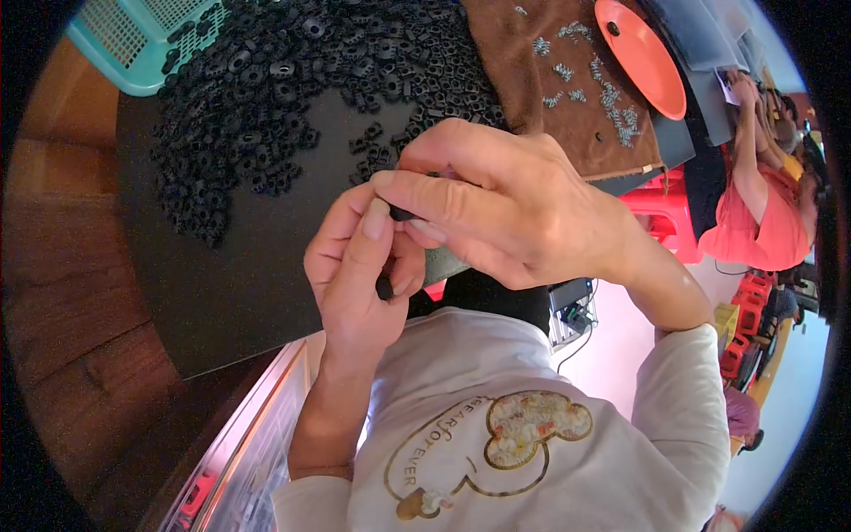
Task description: Sorting and inspecting small black plastic components at a workbench.
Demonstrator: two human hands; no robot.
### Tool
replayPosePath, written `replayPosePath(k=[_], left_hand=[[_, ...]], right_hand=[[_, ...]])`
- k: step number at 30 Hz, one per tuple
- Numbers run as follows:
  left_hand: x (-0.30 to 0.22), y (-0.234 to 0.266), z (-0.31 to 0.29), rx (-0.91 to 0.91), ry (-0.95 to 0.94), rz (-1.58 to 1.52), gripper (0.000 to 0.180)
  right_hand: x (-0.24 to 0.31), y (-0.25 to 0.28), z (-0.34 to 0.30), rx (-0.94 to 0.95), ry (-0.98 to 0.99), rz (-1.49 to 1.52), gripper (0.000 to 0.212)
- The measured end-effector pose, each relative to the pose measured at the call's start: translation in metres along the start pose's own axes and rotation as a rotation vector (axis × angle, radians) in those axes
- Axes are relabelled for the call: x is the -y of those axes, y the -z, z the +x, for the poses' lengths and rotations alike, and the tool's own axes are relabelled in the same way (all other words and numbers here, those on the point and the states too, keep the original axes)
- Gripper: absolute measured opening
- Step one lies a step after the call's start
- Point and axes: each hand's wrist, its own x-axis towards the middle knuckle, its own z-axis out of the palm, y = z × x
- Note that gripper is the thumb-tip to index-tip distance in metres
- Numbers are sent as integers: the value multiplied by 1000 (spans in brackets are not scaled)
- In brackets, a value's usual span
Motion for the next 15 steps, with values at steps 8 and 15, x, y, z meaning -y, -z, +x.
replayPosePath(k=[8,15], left_hand=[[1,5,-3,61,31,-37,22],[-3,1,-5,5,106,-30,19]], right_hand=[[-3,7,1,13,-10,14,43],[-2,19,8,172,38,-56,39]])
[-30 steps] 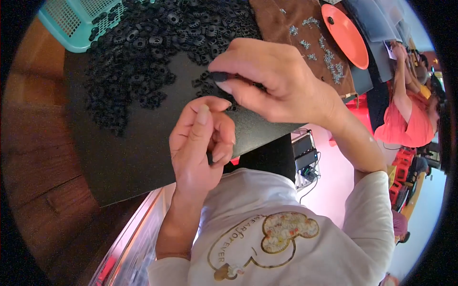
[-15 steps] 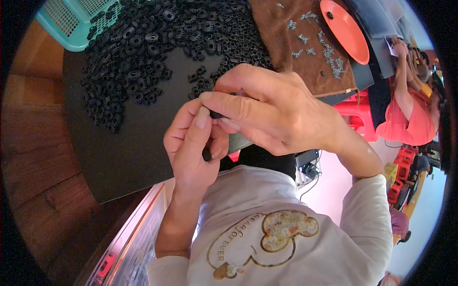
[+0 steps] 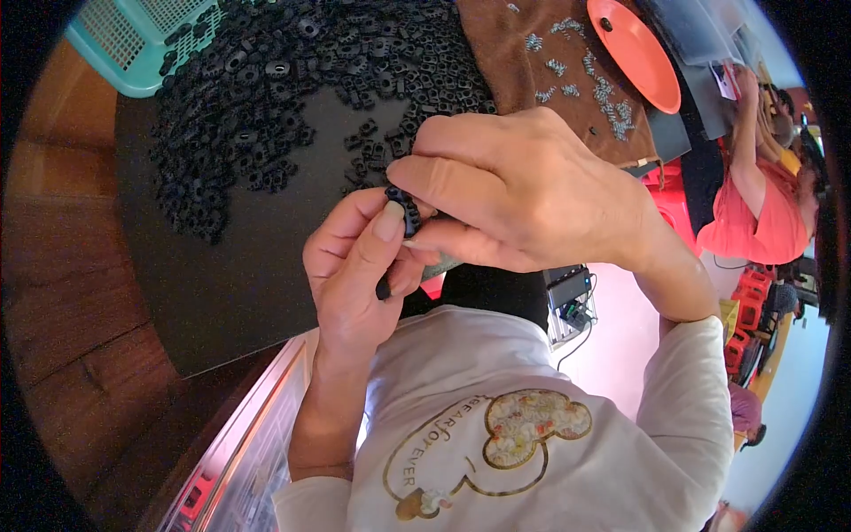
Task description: Sorting and inspecting small black plastic components at a workbench.
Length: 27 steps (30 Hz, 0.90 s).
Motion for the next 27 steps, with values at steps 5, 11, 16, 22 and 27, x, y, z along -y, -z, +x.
replayPosePath(k=[5,11,16,22,27], left_hand=[[4,7,1,42,-9,78,20],[4,0,0,83,-47,82,21],[1,-4,-2,75,-2,106,22],[0,-3,-4,84,15,123,22],[3,-3,-4,118,-25,106,23]], right_hand=[[2,-2,-1,-45,46,-69,40],[-4,-3,-4,-54,48,23,37],[-7,-6,-6,-99,137,-16,30],[-1,-16,-10,-175,148,-17,26],[-1,-20,-12,-216,109,-15,25]])
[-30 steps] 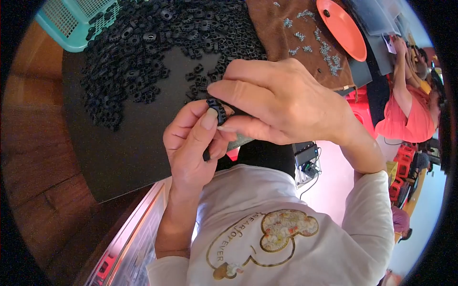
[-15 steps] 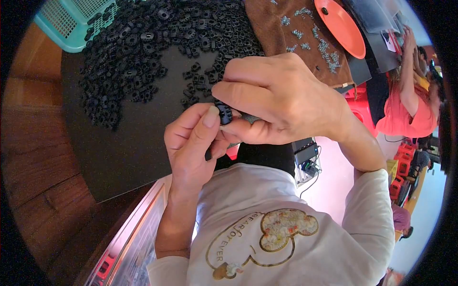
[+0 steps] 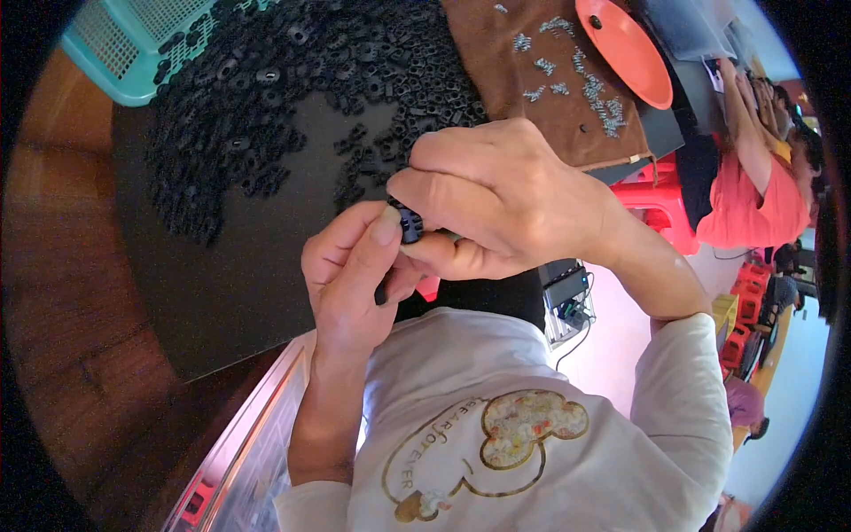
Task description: Sorting and inspecting small black plastic components at a workbench.
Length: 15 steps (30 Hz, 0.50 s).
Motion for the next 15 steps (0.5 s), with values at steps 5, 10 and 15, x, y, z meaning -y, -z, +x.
replayPosePath(k=[5,10,15], left_hand=[[-2,3,2,-9,34,72,29],[-1,0,3,-14,15,85,30],[-5,-2,4,-41,18,109,31]], right_hand=[[-20,48,-17,13,-228,-141,31],[-75,107,-65,-185,-913,-286,31],[-134,155,-125,-77,-834,-630,39]])
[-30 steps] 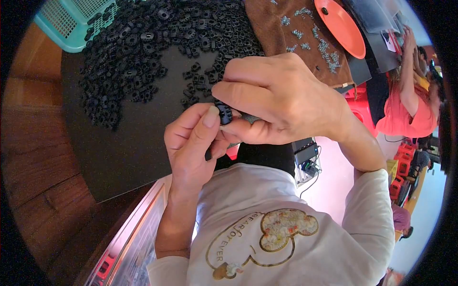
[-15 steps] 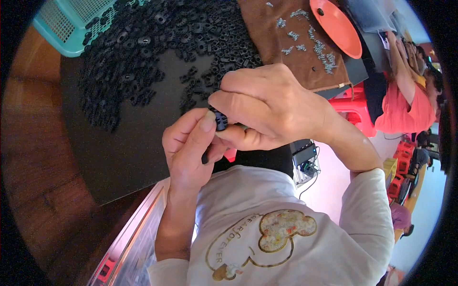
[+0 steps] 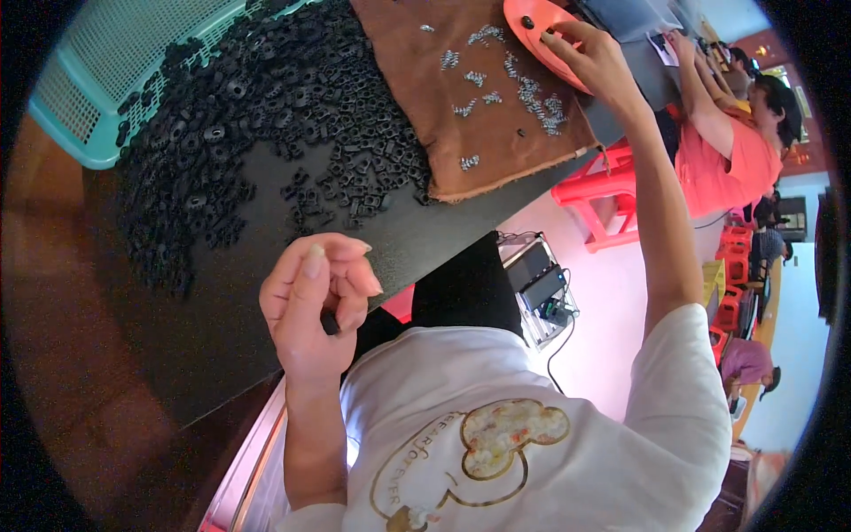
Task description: Sorting and inspecting small black plastic components at a workbench.
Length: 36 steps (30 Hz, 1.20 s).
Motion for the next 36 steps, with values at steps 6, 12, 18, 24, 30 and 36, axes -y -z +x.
replayPosePath(k=[6,12,18,24,30,36], left_hand=[[1,-2,-5,-39,26,-3,32],[-15,-2,7,-135,128,-407,46],[-15,1,12,49,56,-698,54],[-14,-11,13,46,-21,-604,61],[-12,-16,13,19,-40,-542,62],[-11,-20,9,-17,-63,-448,61]], right_hand=[[16,12,-18,126,-210,83,37],[151,26,-41,67,338,556,20],[221,11,-63,42,730,688,31],[258,-6,-73,224,682,655,20],[268,-4,-72,464,523,708,9],[266,-11,-73,243,716,620,13]])
